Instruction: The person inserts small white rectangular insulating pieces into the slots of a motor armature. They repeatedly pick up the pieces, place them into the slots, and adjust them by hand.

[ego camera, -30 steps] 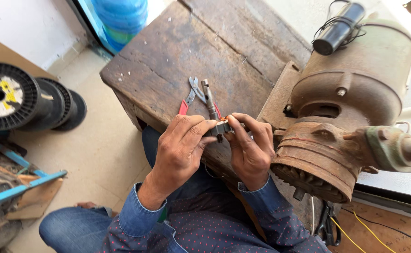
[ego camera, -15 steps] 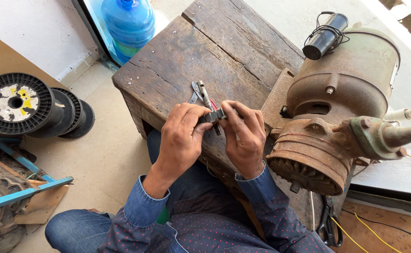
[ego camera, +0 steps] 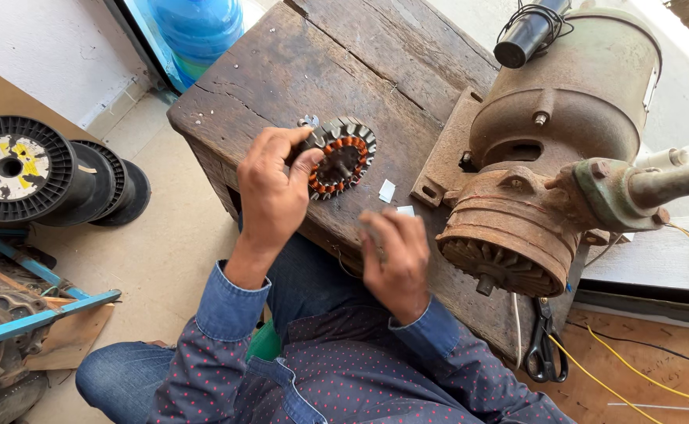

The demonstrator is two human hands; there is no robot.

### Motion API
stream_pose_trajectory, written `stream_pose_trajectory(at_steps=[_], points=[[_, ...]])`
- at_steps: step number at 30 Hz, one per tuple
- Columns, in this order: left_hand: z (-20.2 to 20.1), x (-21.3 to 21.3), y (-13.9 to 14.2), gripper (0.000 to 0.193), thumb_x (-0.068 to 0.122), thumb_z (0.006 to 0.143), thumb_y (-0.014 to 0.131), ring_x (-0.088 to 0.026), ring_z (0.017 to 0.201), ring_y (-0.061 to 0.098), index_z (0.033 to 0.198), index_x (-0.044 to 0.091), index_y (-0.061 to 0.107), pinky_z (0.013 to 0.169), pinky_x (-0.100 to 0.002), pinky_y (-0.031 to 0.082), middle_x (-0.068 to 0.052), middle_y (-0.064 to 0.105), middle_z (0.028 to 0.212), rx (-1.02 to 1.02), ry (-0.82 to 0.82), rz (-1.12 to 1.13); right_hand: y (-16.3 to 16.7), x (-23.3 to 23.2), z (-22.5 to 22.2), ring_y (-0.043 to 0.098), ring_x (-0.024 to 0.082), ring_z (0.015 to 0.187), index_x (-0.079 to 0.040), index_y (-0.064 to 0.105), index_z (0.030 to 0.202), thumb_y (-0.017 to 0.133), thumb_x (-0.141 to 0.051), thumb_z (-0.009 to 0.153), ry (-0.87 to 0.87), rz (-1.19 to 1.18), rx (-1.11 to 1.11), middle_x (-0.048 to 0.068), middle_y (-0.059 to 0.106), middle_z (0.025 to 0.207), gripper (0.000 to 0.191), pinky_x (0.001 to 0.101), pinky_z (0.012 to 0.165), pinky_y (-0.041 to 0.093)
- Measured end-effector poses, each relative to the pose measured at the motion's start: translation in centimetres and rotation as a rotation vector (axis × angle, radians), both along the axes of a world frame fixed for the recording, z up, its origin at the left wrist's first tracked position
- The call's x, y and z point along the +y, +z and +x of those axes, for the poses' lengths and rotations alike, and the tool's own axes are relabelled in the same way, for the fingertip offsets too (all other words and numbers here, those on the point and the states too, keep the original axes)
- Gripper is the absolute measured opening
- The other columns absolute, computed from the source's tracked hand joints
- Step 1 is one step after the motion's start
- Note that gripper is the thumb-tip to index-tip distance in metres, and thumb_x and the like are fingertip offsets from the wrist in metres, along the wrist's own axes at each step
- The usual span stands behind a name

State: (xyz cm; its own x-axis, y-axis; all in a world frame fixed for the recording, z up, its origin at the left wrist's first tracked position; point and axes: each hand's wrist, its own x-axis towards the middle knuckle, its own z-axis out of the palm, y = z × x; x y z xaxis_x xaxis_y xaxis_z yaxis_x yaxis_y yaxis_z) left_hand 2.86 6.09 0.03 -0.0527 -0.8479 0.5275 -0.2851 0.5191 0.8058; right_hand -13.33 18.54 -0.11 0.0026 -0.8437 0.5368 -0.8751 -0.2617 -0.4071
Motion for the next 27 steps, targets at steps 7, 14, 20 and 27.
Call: stream_pose_trajectory(at_steps=[7, 14, 20, 27], points=[[0.5, -0.1, 0.2, 0.026, 0.008, 0.092, 0.079, -0.024, 0.088, 0.071, 0.114, -0.003, 0.071, 0.078, -0.035, 0.057, -0.013, 0.07, 0.102, 0.064, -0.024, 0.076, -1.4, -3.3, -1.8, 0.059, 0.041, 0.115, 0.005, 0.059, 0.134, 0.067, -0.005, 0.092, -0.178, 0.164, 0.194, 0.024, 0.061, 0.132, 0.043, 0.047, 0.099, 0.048], [1.8, 1.9, 0.3, 0.056, 0.012, 0.089, 0.083, -0.025, 0.09, 0.061, 0.137, -0.002, 0.058, 0.082, -0.037, 0.053, -0.012, 0.065, 0.107, 0.073, 0.01, 0.032, -2.3, -4.4, -2.3, 0.063, 0.037, 0.11, 0.001, 0.065, 0.129, 0.068, -0.006, 0.091, -0.2, 0.16, 0.262, 0.018, 0.067, 0.124, 0.038, 0.0455, 0.096, 0.05], [4.1, 6.5, -2.1, 0.043, 0.005, 0.092, 0.076, -0.024, 0.097, 0.063, 0.132, 0.001, 0.062, 0.087, -0.035, 0.054, -0.013, 0.067, 0.115, 0.118, 0.118, 0.066, -1.8, -4.8, -1.8, 0.064, 0.034, 0.103, -0.004, 0.07, 0.121, 0.072, -0.011, 0.089, -0.208, 0.175, 0.283, 0.013, 0.069, 0.112, 0.033, 0.0455, 0.09, 0.048], [7.3, 11.3, -6.0, 0.037, 0.003, 0.09, 0.074, -0.021, 0.092, 0.066, 0.126, 0.001, 0.066, 0.083, -0.032, 0.055, -0.011, 0.07, 0.111, 0.168, 0.21, 0.247, -1.7, -4.7, -1.5, 0.064, 0.033, 0.098, 0.0, 0.066, 0.127, 0.073, -0.014, 0.089, -0.208, 0.146, 0.337, 0.016, 0.069, 0.104, 0.041, 0.0449, 0.088, 0.048]])
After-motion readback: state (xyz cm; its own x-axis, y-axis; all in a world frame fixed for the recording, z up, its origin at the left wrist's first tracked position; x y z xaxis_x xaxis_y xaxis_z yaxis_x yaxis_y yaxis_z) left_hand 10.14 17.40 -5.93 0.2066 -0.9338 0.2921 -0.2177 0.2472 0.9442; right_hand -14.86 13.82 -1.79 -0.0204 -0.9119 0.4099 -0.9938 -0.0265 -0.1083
